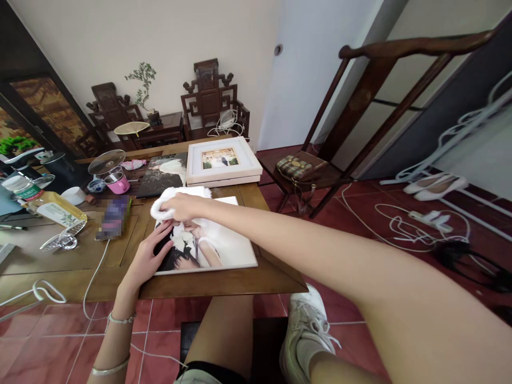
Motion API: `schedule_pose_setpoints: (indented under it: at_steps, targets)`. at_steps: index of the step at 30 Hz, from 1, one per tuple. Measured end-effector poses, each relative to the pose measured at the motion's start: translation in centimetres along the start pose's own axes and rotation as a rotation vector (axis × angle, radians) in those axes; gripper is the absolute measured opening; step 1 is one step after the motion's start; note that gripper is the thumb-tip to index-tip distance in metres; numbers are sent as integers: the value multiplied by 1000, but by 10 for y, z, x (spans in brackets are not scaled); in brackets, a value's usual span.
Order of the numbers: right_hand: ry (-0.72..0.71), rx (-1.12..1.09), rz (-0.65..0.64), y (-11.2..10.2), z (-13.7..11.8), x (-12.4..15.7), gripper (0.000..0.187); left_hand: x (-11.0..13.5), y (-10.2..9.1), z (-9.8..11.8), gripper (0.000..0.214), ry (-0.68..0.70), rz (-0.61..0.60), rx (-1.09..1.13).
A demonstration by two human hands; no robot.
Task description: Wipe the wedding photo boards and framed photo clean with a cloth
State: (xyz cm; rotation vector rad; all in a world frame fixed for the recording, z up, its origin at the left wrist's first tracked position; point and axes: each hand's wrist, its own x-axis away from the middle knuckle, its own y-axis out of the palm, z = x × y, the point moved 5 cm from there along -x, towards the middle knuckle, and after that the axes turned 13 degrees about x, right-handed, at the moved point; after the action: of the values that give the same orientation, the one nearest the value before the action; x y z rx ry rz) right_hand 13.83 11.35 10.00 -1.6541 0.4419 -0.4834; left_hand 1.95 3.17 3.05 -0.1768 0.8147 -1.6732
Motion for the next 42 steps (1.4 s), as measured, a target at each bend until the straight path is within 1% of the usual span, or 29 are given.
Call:
schedule_pose_setpoints:
  at_steps: [2,4,7,9,10,11,13,16,19,21,23,24,26,28,30,32,34,36,37,39,42]
  targets:
    - [34,6,25,2,19,21,54,0,0,1,44,1,-6,9]
    - [101,27,61,7,43,45,57,0,0,2,44,5,-8,17]
    - [187,59,56,18,75,79,60,0,0,2,43,3,-3,16]
    - [215,78,40,26,83,99,61,0,0,1,44,-2,-1,14]
    - [228,93,40,29,83,107,62,0,0,1,44,-5,1,14]
    - [241,112,42,32,79,115,63,0,0,1,44,-9,2,14]
    - [256,147,38,38,64,128,65,0,0,0,44,-16,4,14]
    - [225,158,34,51,25,146,63,0,0,0,44,-16,7,12]
    - [175,121,57,64,-17,164,63,0,0,-1,44,-4,8,8]
    - [129,99,52,71,-40,173,63,0,0,-1,44,-1,7,6]
    - [84,85,41,72,-54,177,63,1,0,-1,44,1,1,4]
    - [77,78,34,69,-56,177,63,1,0,-1,45,3,-4,5]
    - [102,66,18,60,-48,172,62,1,0,-1,45,13,-14,6]
    - [145,58,1,51,-27,164,60,0,0,-1,44,24,-19,5]
    - [183,66,-7,45,3,154,61,0,0,-1,44,30,-19,3]
    - [216,90,3,44,37,144,64,-1,0,0,44,30,-17,2]
    - [209,97,39,44,66,135,65,-1,0,0,44,28,-15,3]
    - [195,83,74,44,85,127,66,-1,-1,0,44,20,-12,7]
    - [195,76,85,44,91,125,66,-1,-1,0,44,14,-10,8]
    - [228,84,97,43,92,124,66,-1,-1,-1,44,5,-3,13]
    - [312,133,96,46,73,132,64,-1,-1,-1,44,-1,7,18]
